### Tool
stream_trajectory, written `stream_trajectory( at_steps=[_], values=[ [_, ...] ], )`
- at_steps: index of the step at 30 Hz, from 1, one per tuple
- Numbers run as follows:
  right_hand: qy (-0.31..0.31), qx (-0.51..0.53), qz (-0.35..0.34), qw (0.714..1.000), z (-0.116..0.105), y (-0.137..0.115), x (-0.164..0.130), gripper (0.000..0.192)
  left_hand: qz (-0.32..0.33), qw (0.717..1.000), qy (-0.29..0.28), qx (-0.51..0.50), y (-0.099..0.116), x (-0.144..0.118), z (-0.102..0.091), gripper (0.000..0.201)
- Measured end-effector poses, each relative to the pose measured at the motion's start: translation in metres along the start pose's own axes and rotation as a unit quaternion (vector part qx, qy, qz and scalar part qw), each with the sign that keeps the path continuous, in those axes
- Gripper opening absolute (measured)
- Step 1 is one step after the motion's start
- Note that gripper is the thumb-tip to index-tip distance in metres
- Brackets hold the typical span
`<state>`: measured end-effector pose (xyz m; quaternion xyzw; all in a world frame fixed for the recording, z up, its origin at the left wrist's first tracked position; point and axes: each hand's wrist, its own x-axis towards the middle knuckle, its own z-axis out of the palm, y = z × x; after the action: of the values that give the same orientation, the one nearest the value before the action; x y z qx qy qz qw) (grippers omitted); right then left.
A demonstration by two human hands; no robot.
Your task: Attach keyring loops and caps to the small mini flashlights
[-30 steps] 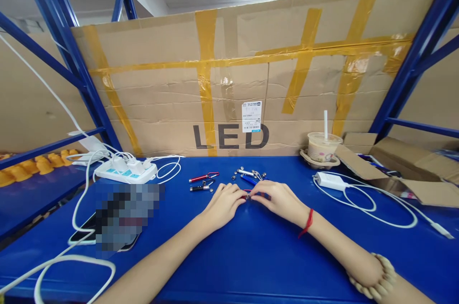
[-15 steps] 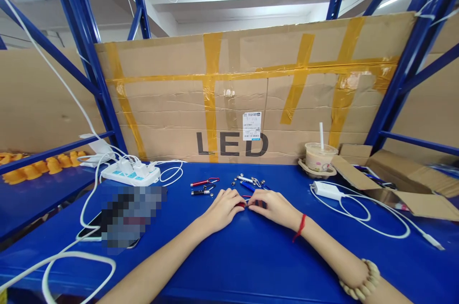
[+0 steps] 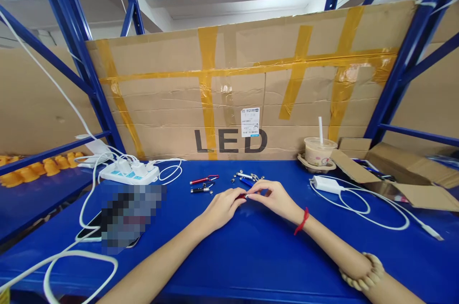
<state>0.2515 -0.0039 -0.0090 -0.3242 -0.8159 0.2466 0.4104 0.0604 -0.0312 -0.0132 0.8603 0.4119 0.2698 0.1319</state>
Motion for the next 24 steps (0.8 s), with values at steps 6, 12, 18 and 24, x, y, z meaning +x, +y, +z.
stream_trajectory(
  at_steps=[6, 12, 18, 24],
  values=[
    [-0.055, 0.073, 0.053, 0.994, -0.0004, 0.0045, 0.0007, 0.018, 0.0, 1.0, -0.025, -0.005, 0.0011, -0.0031, 0.0016, 0.019],
    [-0.092, 0.123, 0.104, 0.983, -0.0002, 0.0074, 0.0014, 0.025, 0.017, 0.999, -0.03, -0.016, 0.0014, -0.0052, 0.0047, 0.017],
    [-0.119, 0.127, 0.122, 0.977, 0.0011, 0.0093, -0.0007, 0.029, 0.048, 0.998, -0.028, 0.017, -0.0021, -0.0074, 0.0059, 0.022],
    [-0.092, 0.139, 0.172, 0.971, 0.0077, 0.0007, -0.0023, 0.039, 0.071, 0.997, -0.017, 0.003, -0.0031, -0.008, 0.0049, 0.025]
  ],
)
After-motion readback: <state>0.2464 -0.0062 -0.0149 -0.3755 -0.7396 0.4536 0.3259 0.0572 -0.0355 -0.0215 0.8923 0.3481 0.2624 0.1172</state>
